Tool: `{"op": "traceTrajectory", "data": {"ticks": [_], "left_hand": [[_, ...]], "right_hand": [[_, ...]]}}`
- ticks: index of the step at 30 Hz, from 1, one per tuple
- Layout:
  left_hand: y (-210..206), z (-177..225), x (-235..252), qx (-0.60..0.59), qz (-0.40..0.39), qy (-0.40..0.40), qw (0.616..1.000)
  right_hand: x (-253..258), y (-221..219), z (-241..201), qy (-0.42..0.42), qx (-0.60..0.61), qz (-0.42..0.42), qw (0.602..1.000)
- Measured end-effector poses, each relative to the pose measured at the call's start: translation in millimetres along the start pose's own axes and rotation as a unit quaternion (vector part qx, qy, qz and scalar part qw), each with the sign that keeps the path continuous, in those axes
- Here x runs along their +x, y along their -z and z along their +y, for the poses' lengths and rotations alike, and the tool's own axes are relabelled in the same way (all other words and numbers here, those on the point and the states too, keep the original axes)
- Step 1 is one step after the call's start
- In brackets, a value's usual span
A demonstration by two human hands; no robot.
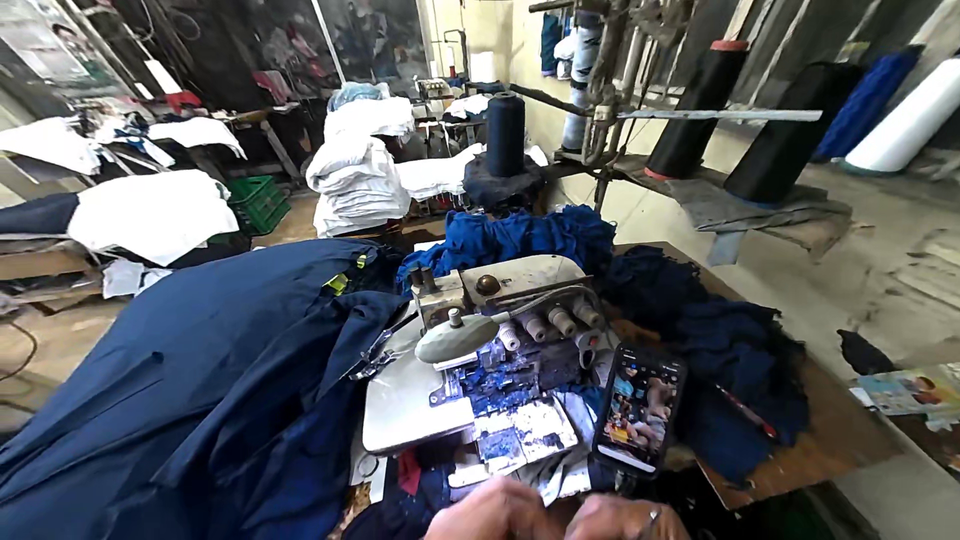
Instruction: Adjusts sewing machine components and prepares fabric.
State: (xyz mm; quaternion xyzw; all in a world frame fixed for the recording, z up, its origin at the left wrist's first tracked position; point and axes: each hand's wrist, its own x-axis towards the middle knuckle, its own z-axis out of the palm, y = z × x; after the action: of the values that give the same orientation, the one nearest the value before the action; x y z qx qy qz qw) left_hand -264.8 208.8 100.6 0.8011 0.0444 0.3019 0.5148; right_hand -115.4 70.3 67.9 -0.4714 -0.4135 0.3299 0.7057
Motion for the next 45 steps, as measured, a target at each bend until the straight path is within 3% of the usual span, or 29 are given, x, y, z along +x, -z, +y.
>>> {"op": "traceTrajectory", "data": {"ticks": [4,6,9,12,18,23,28,30,33,37,40,45], "left_hand": [[-9.0,-18.9,10.3,-0.1,0.041,0.128,0.986],[-11.1,-18.4,14.5,-0.161,0.041,0.192,0.967],[-13.2,-14.2,20.9,-0.217,0.038,0.224,0.949],[-14.8,-7.9,27.9,-0.248,0.054,0.207,0.945],[-19.0,-3.2,36.1,-0.168,0.049,0.157,0.972],[-13.8,-14.1,64.9,-0.122,0.073,0.09,0.986],[-4.5,-10.0,77.6,-0.139,0.11,0.059,0.982],[-9.4,-17.6,76.9,-0.163,0.108,0.095,0.976],[-21.2,-24.7,79.0,-0.23,0.104,0.101,0.962],[-36.1,-32.8,75.4,-0.313,0.109,0.182,0.926],[-48.0,-39.8,61.4,-0.349,0.103,0.241,0.9],[-47.8,-48.9,46.7,-0.35,0.139,0.269,0.886]], "right_hand": [[19.1,12.7,-7.8,0.037,-0.14,0.078,0.986],[24.9,16.7,-12.2,0.052,-0.156,0.084,0.983],[28.0,19.7,-14.5,0.062,-0.156,0.071,0.983],[28.2,21.9,-15.5,0.062,-0.158,0.061,0.984],[29.6,22.3,-14.7,0.078,-0.189,0.063,0.977],[44.4,35.5,-16.5,0.137,-0.257,0.146,0.946],[24.4,81.7,-53.8,0.203,-0.13,0.225,0.944],[15.9,95.9,-52.8,0.251,-0.124,0.216,0.935],[7.7,103.2,-43.9,0.259,-0.169,0.175,0.935],[-0.2,81.9,-38.2,0.257,-0.039,0.067,0.963],[-4.7,54.7,-13.4,0.221,-0.008,0.025,0.975],[-11.3,34.0,31.1,0.147,-0.044,0.043,0.987]]}}
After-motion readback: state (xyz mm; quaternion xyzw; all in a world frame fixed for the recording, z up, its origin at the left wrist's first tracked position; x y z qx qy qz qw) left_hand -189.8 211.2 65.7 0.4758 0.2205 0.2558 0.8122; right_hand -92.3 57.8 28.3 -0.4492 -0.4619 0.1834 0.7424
